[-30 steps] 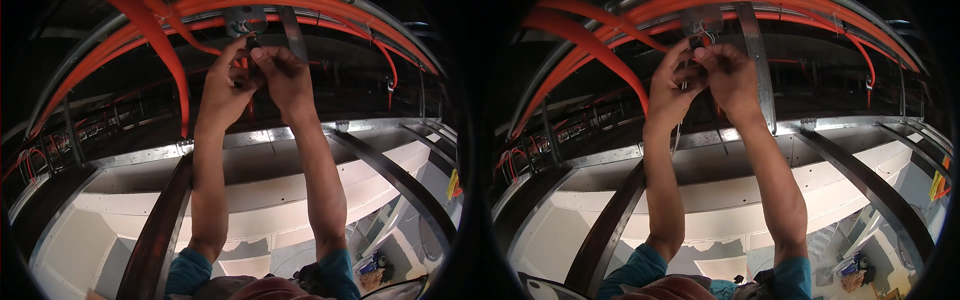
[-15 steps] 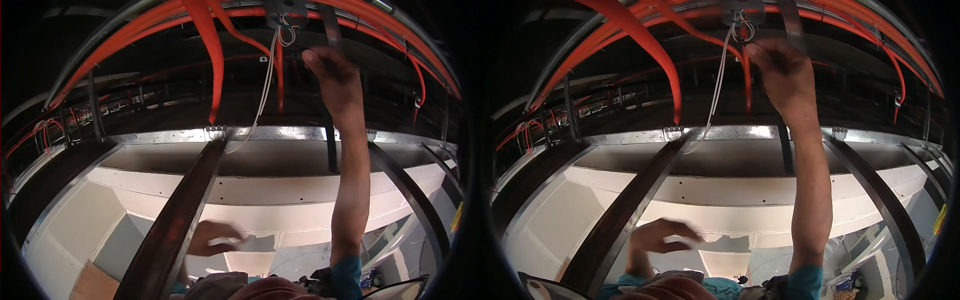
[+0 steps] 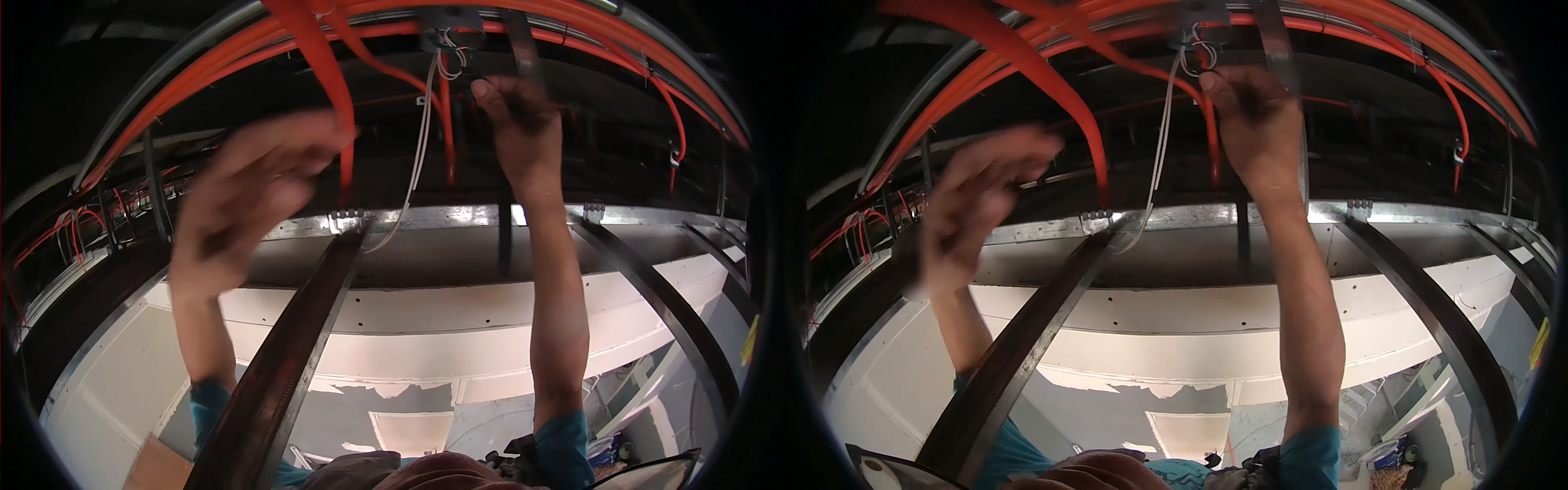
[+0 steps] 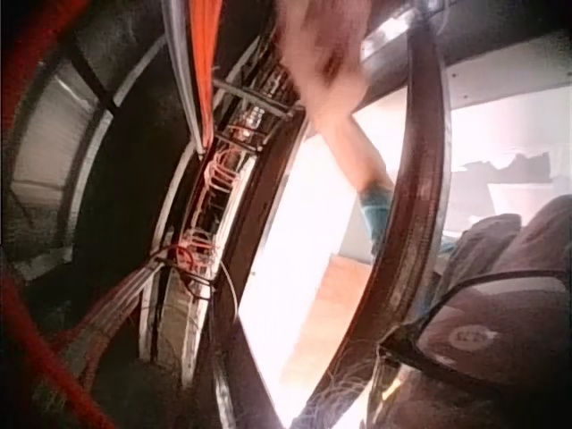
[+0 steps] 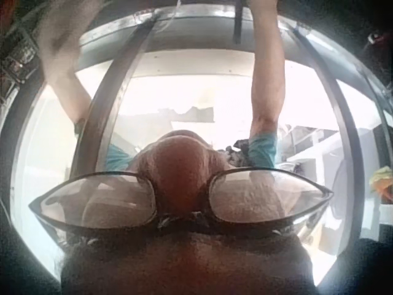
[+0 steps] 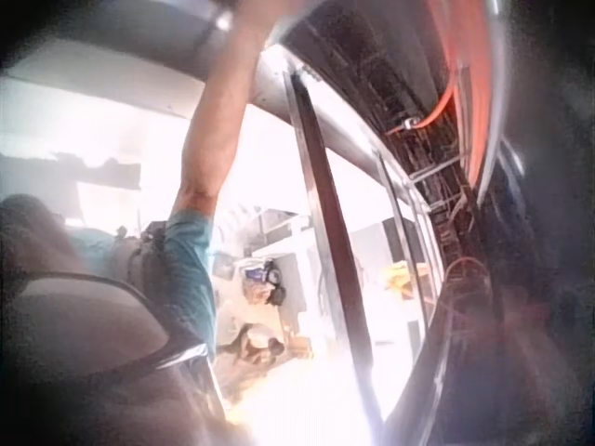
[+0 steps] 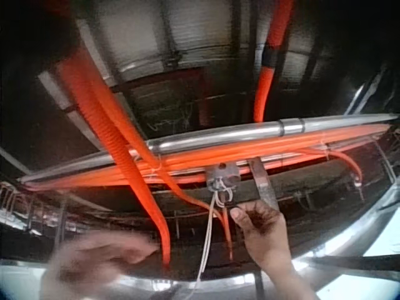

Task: The person connects wires in a ceiling-mounted junction box. They pull wires through the box and manipulate electrical components with their hands and a small tool.

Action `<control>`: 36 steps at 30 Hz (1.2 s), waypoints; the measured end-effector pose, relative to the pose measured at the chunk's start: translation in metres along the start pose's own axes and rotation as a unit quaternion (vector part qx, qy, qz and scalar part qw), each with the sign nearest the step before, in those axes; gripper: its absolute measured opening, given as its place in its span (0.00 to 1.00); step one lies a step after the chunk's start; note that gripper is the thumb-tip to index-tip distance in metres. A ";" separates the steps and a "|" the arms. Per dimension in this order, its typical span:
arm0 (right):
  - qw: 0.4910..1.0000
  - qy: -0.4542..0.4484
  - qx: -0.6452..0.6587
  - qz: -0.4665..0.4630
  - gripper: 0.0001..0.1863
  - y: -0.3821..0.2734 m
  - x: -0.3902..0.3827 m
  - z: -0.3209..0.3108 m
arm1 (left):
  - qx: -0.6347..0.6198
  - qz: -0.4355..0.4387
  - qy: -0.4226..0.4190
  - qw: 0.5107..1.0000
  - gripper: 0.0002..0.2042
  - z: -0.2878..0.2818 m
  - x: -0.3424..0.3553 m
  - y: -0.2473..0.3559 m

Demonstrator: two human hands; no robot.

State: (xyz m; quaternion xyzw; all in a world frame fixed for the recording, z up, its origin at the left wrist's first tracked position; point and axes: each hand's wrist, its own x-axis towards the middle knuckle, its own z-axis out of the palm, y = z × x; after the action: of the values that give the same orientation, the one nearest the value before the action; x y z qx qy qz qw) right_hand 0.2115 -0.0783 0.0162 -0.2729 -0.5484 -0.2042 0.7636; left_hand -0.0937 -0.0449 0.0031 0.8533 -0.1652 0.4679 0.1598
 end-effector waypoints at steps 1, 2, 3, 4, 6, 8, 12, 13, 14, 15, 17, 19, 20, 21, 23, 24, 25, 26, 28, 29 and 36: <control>1.000 0.021 -0.008 -0.006 0.11 0.003 0.001 -0.002 | 0.083 0.045 -0.041 0.995 0.23 0.011 0.028 -0.009; 0.999 0.031 -0.006 0.014 0.12 0.005 0.003 0.001 | 0.154 0.086 -0.065 0.982 0.24 0.018 0.051 -0.017; 0.999 0.034 -0.006 0.013 0.12 0.006 0.005 0.006 | 0.200 0.090 -0.051 0.974 0.24 0.026 0.072 -0.023; 0.999 0.042 0.004 0.020 0.12 0.010 0.006 0.012 | 0.245 0.093 -0.037 0.964 0.24 0.031 0.089 -0.031; 0.998 0.059 0.003 0.012 0.12 0.021 0.011 0.015 | 0.331 0.128 0.010 0.935 0.22 0.041 0.124 -0.056; 0.997 0.071 -0.029 -0.007 0.12 0.015 0.011 0.021 | 0.421 0.159 0.059 0.891 0.20 0.040 0.146 -0.072; 0.990 0.081 -0.088 -0.070 0.10 0.008 0.012 0.029 | 0.331 0.121 0.042 0.935 0.13 0.031 0.167 -0.090; 0.988 0.076 -0.092 -0.093 0.10 0.007 0.012 0.030 | 0.295 0.095 0.022 0.951 0.15 0.031 0.168 -0.089; 0.989 0.075 -0.092 -0.092 0.10 0.007 0.011 0.030 | 0.295 0.094 0.023 0.951 0.15 0.030 0.167 -0.088; 0.985 0.078 -0.106 -0.111 0.10 0.007 0.011 0.030 | 0.274 0.058 0.019 0.960 0.17 0.029 0.167 -0.087; 0.981 0.082 -0.121 -0.130 0.09 0.007 0.010 0.029 | 0.251 0.022 0.014 0.968 0.20 0.029 0.167 -0.085; 0.985 0.073 -0.099 -0.120 0.09 0.008 0.010 0.027 | 0.228 0.012 -0.007 0.973 0.19 0.028 0.169 -0.085; 0.985 0.073 -0.100 -0.120 0.09 0.008 0.009 0.027 | 0.227 0.012 -0.006 0.974 0.19 0.027 0.170 -0.084; 0.985 0.074 -0.105 -0.118 0.09 0.007 0.009 0.026 | 0.238 -0.022 -0.024 0.971 0.17 0.025 0.172 -0.082; 0.984 0.076 -0.109 -0.117 0.09 0.005 0.009 0.025 | 0.249 -0.055 -0.042 0.966 0.15 0.025 0.173 -0.076; 0.987 0.067 -0.100 -0.101 0.10 0.004 0.009 0.024 | 0.245 -0.066 -0.036 0.967 0.14 0.027 0.171 -0.075; 0.990 0.058 -0.092 -0.084 0.11 0.003 0.009 0.023 | 0.240 -0.078 -0.030 0.967 0.13 0.028 0.169 -0.074; 0.990 0.058 -0.094 -0.085 0.11 0.001 0.008 0.021 | 0.239 -0.076 -0.030 0.968 0.13 0.031 0.170 -0.075; 0.988 0.001 -0.151 -0.013 0.13 -0.003 0.006 0.018 | 0.312 -0.026 0.014 0.950 0.11 0.037 0.170 -0.080; 0.988 0.001 -0.152 -0.014 0.13 -0.002 0.008 0.017 | 0.311 -0.025 0.014 0.950 0.11 0.038 0.170 -0.088; 0.990 -0.011 -0.097 0.099 0.20 -0.012 0.024 0.020 | 0.354 0.136 0.081 0.922 0.09 0.040 0.193 -0.108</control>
State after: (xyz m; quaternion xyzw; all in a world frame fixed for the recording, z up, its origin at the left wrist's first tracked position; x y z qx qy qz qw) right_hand 0.1970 -0.0750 0.0466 -0.4008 -0.5046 -0.1765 0.7440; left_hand 0.0807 0.0090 0.1338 0.7827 -0.0901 0.5807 -0.2049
